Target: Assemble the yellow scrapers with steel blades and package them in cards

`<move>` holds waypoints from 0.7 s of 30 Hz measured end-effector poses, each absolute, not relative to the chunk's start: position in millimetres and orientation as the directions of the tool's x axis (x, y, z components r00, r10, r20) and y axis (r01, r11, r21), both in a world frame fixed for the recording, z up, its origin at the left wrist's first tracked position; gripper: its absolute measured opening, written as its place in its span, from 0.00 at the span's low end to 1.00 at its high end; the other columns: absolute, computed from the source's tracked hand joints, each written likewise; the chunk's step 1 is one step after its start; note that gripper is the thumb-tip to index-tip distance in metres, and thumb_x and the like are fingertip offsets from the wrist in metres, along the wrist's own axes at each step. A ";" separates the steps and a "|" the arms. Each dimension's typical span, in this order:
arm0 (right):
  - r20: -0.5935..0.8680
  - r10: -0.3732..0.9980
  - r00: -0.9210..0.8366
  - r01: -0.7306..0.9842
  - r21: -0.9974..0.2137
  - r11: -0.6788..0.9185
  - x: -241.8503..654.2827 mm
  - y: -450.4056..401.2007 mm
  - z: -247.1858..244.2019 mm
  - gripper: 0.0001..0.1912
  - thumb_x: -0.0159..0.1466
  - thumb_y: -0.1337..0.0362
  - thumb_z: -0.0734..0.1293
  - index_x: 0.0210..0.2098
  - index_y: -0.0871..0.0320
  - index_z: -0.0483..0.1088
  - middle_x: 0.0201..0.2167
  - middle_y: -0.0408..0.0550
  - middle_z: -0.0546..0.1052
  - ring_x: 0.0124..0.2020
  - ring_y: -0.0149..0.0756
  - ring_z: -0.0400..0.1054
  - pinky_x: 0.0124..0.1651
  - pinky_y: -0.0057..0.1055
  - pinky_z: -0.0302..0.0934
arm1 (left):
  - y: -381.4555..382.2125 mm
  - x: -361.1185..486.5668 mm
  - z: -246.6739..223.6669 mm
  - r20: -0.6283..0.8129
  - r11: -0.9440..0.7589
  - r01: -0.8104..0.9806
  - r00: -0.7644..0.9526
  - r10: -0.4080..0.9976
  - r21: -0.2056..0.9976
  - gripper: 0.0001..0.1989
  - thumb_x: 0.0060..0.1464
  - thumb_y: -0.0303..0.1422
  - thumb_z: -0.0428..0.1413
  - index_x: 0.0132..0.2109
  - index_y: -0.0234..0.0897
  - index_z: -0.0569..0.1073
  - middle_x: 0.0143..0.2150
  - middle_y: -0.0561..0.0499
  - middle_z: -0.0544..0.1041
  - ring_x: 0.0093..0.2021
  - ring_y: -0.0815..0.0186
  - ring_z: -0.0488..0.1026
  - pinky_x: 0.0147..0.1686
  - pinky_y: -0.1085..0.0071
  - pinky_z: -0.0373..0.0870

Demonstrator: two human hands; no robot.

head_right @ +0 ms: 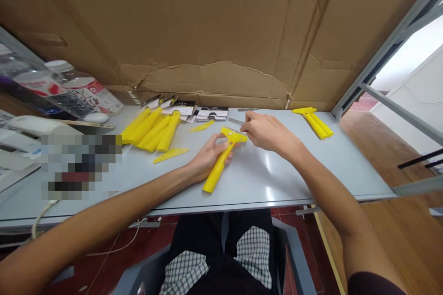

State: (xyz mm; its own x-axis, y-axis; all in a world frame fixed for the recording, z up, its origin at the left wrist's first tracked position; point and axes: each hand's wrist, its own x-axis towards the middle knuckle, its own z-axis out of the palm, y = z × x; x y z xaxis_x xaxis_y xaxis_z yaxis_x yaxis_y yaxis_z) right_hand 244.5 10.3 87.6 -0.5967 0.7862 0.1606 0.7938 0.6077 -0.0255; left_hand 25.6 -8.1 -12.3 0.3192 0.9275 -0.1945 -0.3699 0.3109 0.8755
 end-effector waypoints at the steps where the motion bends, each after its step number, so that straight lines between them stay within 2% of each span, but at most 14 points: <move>1: 0.150 0.785 -0.601 0.796 0.032 0.604 239.9 6.7 92.1 0.16 0.73 0.71 0.64 0.48 0.54 0.84 0.48 0.51 0.78 0.32 0.34 0.67 0.35 0.35 0.50 | -8.0 25.5 -12.4 -0.196 0.311 -0.366 0.319 0.927 0.877 0.21 0.61 0.33 0.66 0.53 0.42 0.62 0.44 0.45 0.85 0.27 0.69 0.75 0.28 0.73 0.71; 5: 0.107 0.778 -0.619 0.779 0.204 0.593 225.0 -4.7 103.6 0.18 0.71 0.76 0.62 0.44 0.56 0.83 0.48 0.52 0.78 0.28 0.33 0.61 0.31 0.37 0.42 | -7.6 25.1 -14.1 -0.173 0.298 -0.374 0.333 0.927 0.878 0.21 0.62 0.34 0.66 0.52 0.43 0.62 0.44 0.45 0.85 0.27 0.70 0.74 0.28 0.73 0.70; 9: 0.059 0.778 -0.626 0.758 0.281 0.589 213.6 -13.0 110.1 0.16 0.71 0.78 0.61 0.40 0.60 0.81 0.46 0.54 0.77 0.30 0.34 0.62 0.30 0.38 0.40 | -7.5 24.8 -15.3 -0.131 0.275 -0.404 0.349 0.928 0.873 0.22 0.60 0.36 0.67 0.52 0.43 0.62 0.44 0.46 0.85 0.27 0.69 0.73 0.28 0.72 0.68; 16: -0.010 0.795 -0.607 0.757 0.299 0.582 200.8 -21.0 117.9 0.18 0.72 0.79 0.58 0.43 0.62 0.80 0.47 0.60 0.78 0.37 0.42 0.68 0.30 0.39 0.40 | -7.8 26.0 -13.3 -0.147 0.295 -0.432 0.343 0.928 0.852 0.24 0.59 0.38 0.70 0.51 0.43 0.62 0.35 0.54 0.80 0.26 0.68 0.73 0.27 0.71 0.67; 21: 0.031 0.778 -0.628 0.759 0.248 0.602 207.3 -11.8 118.1 0.17 0.71 0.78 0.60 0.37 0.61 0.80 0.43 0.59 0.78 0.30 0.38 0.66 0.28 0.41 0.41 | -9.8 24.8 -12.7 -0.151 0.311 -0.437 0.363 0.919 0.844 0.25 0.59 0.41 0.70 0.50 0.43 0.62 0.42 0.49 0.83 0.27 0.69 0.74 0.28 0.71 0.68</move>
State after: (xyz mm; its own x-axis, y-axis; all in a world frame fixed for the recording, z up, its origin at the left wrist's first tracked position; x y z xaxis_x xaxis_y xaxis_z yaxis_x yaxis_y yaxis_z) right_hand 207.3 -11.8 118.1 -0.6277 0.7779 0.0306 0.7587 0.6025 0.2478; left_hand 24.8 -9.8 -12.7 0.3629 0.9194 -0.1514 -0.4369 0.3114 0.8439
